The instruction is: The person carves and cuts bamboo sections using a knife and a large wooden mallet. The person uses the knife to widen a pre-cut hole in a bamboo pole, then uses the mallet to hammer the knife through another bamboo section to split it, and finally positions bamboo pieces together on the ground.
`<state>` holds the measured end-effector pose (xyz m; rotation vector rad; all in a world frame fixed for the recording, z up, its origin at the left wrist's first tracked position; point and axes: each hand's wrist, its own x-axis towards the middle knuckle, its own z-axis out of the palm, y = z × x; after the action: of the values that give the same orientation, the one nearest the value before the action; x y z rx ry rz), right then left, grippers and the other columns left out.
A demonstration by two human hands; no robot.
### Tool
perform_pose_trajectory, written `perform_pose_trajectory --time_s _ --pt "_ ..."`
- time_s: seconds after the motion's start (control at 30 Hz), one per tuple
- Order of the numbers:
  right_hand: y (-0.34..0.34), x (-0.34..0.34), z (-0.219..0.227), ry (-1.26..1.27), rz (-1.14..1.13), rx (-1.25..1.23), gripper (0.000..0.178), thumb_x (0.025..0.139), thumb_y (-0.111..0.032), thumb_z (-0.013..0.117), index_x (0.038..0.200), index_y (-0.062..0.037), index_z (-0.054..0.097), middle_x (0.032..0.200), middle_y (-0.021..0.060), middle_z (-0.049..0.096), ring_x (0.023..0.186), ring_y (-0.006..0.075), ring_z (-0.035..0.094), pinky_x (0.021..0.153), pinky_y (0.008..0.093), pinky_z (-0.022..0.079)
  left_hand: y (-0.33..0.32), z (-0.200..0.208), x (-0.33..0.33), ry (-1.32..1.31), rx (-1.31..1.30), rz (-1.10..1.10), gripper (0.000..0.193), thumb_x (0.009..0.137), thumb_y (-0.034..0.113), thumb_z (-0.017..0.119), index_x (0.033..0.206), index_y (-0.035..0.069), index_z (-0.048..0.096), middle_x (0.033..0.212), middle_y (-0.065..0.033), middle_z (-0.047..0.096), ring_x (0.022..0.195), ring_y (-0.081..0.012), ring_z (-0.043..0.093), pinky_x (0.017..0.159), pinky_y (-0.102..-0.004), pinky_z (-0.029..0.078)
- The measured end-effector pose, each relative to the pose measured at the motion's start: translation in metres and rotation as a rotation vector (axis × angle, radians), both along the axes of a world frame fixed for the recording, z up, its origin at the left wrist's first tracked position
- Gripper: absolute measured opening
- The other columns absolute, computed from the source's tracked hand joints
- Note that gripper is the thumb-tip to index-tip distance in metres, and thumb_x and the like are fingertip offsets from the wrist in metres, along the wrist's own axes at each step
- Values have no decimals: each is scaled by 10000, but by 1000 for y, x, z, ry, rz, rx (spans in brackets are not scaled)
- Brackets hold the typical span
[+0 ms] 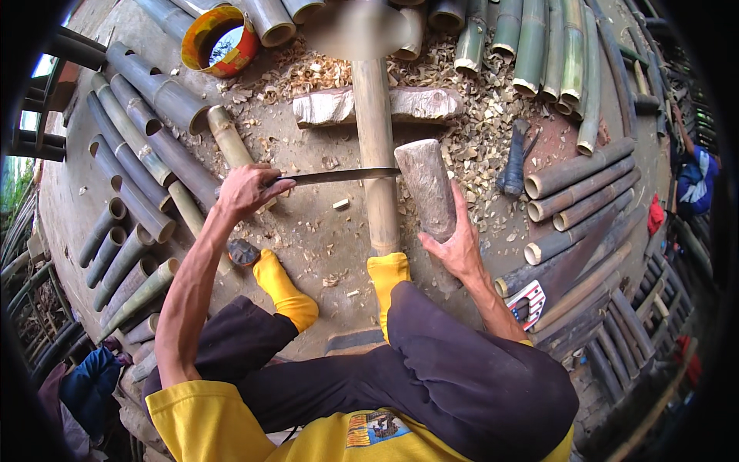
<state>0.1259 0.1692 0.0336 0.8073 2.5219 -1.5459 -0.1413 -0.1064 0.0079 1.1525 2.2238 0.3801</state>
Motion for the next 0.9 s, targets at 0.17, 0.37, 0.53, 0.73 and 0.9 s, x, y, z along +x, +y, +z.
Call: perform_pose_trajectory --time_s 0.17,0.37,0.53,0.73,0.9 --pt "2 5 0 -18 17 -29 996 656 -118 750 1441 -99 139 1317 273 427 1173 402 483 986 422 407 1 -3 0 -11 -1 -45 397 884 415 535 781 40 617 682 -138 548 627 -339 561 563 -422 426" --pt "25 -5 17 68 173 93 959 684 -192 747 1435 -61 166 1294 235 451 1144 335 514 975 398 413 5 -3 0 79 1 -67 447 882 439 532 702 32 574 649 -138 531 594 -346 548 539 -428 423" --pt "26 -80 99 489 -36 -8 918 684 -190 759 1411 -75 211 1207 221 494 1018 293 562 888 376 469 -4 -9 1 88 -2 -59 452 874 451 540 690 39 558 653 -121 544 597 -338 561 541 -432 433" --pt "29 -72 47 -120 373 34 925 679 -280 749 1418 -84 229 1180 217 520 973 305 582 857 410 497 9 -16 1 164 -51 -62 536 843 591 484 701 96 633 631 -117 611 600 -309 617 536 -429 486" --pt "39 -100 125 89 387 -20 984 638 -300 771 1423 -62 228 1323 217 444 1140 332 527 1070 415 335 0 -6 6 145 -78 -61 529 839 584 504 729 94 669 581 -140 584 519 -320 576 479 -426 447"
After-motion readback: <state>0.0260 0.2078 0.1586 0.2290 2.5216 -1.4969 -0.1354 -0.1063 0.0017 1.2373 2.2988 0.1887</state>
